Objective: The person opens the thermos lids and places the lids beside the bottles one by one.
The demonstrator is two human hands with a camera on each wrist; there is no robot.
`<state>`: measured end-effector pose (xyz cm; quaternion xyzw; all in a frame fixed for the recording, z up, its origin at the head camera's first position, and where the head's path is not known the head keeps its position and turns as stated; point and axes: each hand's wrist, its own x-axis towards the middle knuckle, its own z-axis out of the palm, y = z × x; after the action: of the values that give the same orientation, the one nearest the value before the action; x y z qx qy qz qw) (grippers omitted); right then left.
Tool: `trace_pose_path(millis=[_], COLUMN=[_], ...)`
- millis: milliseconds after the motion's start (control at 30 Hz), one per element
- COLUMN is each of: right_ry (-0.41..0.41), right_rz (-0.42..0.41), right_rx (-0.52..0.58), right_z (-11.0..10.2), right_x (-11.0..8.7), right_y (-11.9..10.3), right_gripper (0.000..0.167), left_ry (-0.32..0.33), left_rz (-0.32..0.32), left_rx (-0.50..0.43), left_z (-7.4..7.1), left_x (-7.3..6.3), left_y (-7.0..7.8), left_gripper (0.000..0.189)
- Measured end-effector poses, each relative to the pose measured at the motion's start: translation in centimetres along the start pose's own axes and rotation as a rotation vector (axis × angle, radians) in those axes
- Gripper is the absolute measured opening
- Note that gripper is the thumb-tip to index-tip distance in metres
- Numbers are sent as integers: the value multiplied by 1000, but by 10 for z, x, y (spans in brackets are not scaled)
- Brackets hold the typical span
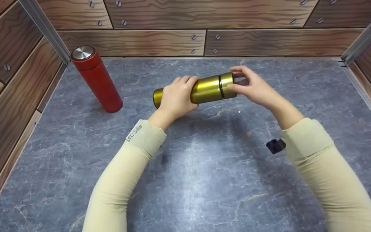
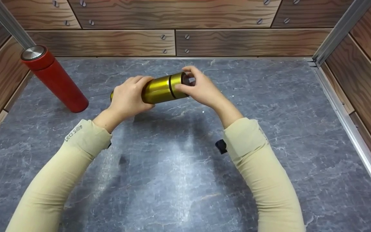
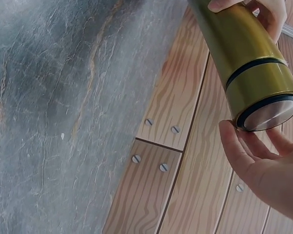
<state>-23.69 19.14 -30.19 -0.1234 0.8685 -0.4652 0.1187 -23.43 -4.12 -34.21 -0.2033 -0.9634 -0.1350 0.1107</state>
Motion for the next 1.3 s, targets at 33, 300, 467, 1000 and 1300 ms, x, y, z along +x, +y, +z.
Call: trace_pose_path(millis=[33,300,467,1000,1300], right_ry=[-4,-18,-29,-12,-23], right_rz=[14,94,-18,84,23], right_rx=[0,-15,-20,-42,-6], right_z=[0,0,-2,1,0], right_x=[0,-1,0,0,-2], right_y=[0,1,3,2,2], right_gripper=[63,65,62,65,72], left_ry=[1,3,-4,-7,-3], left_rz=[-1,11,4,-1,0], left_rx=[0,10,5,9,8], left_z=[0,1,1,3,4], left_x=[0,0,0,1,1], left_y=[0,2,1,1,0], left_gripper=[72,71,72,71,72])
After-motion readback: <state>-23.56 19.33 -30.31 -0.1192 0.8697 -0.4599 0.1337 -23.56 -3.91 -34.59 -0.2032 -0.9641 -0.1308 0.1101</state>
